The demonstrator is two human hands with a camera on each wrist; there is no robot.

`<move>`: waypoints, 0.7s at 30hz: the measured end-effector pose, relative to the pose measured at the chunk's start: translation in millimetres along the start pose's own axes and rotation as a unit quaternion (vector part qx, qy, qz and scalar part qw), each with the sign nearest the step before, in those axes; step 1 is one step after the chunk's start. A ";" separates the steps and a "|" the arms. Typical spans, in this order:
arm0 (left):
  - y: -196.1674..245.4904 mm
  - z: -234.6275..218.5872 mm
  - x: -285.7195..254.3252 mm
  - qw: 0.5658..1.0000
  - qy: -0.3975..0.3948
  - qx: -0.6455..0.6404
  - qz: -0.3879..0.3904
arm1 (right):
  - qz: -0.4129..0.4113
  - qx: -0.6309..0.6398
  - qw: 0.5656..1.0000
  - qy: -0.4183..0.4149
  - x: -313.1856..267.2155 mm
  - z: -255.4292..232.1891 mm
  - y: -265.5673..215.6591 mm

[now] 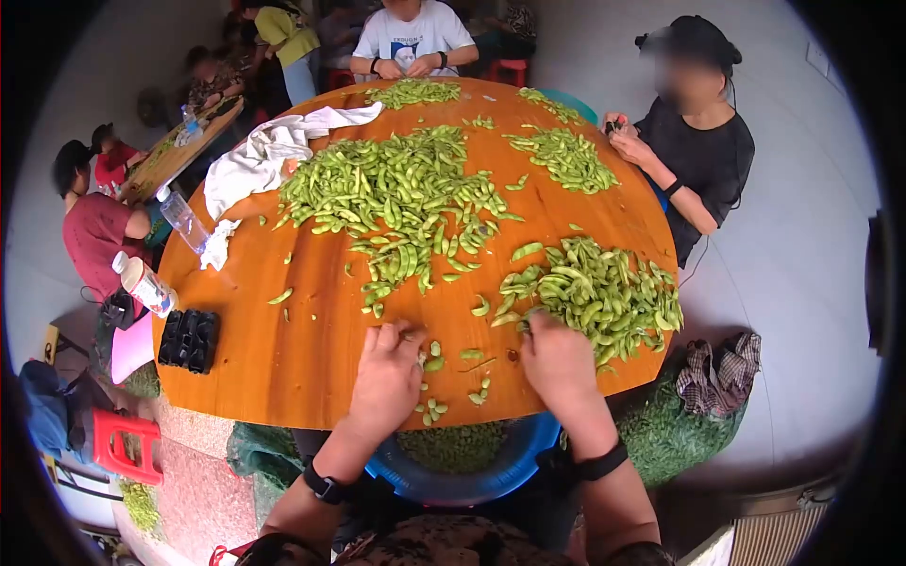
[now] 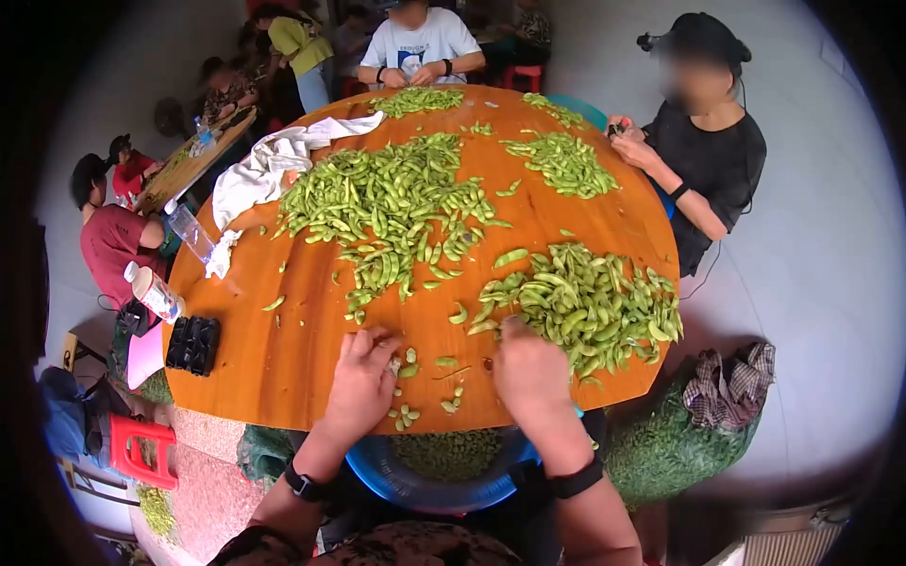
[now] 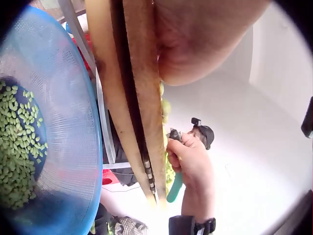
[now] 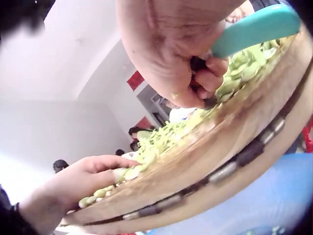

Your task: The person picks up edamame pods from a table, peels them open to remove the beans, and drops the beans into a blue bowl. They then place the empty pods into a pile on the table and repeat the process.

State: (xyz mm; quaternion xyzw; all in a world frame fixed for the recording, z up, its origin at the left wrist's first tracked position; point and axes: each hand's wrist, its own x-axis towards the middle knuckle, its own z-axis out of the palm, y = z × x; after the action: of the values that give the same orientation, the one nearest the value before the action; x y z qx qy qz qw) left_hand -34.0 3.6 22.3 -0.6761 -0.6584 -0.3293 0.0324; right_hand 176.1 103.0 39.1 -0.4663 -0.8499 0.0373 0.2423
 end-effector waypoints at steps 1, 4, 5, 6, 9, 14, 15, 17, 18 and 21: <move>1.2 1.3 -0.1 1.000 -0.011 -0.018 0.008 | -0.002 0.000 1.000 0.001 -0.2 -2.2 -0.8; 5.1 -0.1 -0.8 0.999 -0.031 -0.026 0.010 | -0.034 0.052 0.998 0.020 -6.6 -9.2 -9.9; 4.6 0.3 -1.3 0.999 -0.031 -0.025 0.009 | -0.074 0.088 0.993 -0.019 -7.2 -10.9 -25.4; 3.2 1.3 -1.4 0.999 -0.022 -0.026 0.006 | -0.113 0.123 0.984 -0.058 -7.3 -10.8 -40.2; -1.3 3.5 -3.9 1.000 -0.010 -0.027 0.007 | -0.166 0.128 0.967 -0.146 -0.7 4.4 -66.3; -4.5 2.0 -6.7 0.997 0.003 -0.074 -0.006 | -0.131 0.093 0.979 -0.123 8.6 -3.4 -55.0; -2.7 0.4 -5.4 0.996 0.007 -0.087 -0.023 | -0.105 0.067 0.990 -0.072 12.8 -9.3 -41.4; -2.5 -0.8 -5.0 0.994 0.013 -0.102 -0.042 | -0.081 0.040 0.996 -0.023 17.4 -16.6 -20.0; -3.2 -0.5 -4.2 0.994 0.010 -0.102 -0.032 | -0.064 0.024 0.998 -0.017 18.7 -18.2 -11.7; -2.5 -1.2 -2.6 0.994 -0.003 -0.109 -0.021 | -0.086 0.036 0.994 -0.052 15.3 -15.8 -20.1</move>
State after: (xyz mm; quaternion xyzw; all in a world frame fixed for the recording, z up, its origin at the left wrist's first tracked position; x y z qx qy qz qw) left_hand -36.6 1.1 21.0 -0.6626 -0.6330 -0.3972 -0.0505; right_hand 160.7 101.5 64.7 -0.3800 -0.8964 0.0716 0.2166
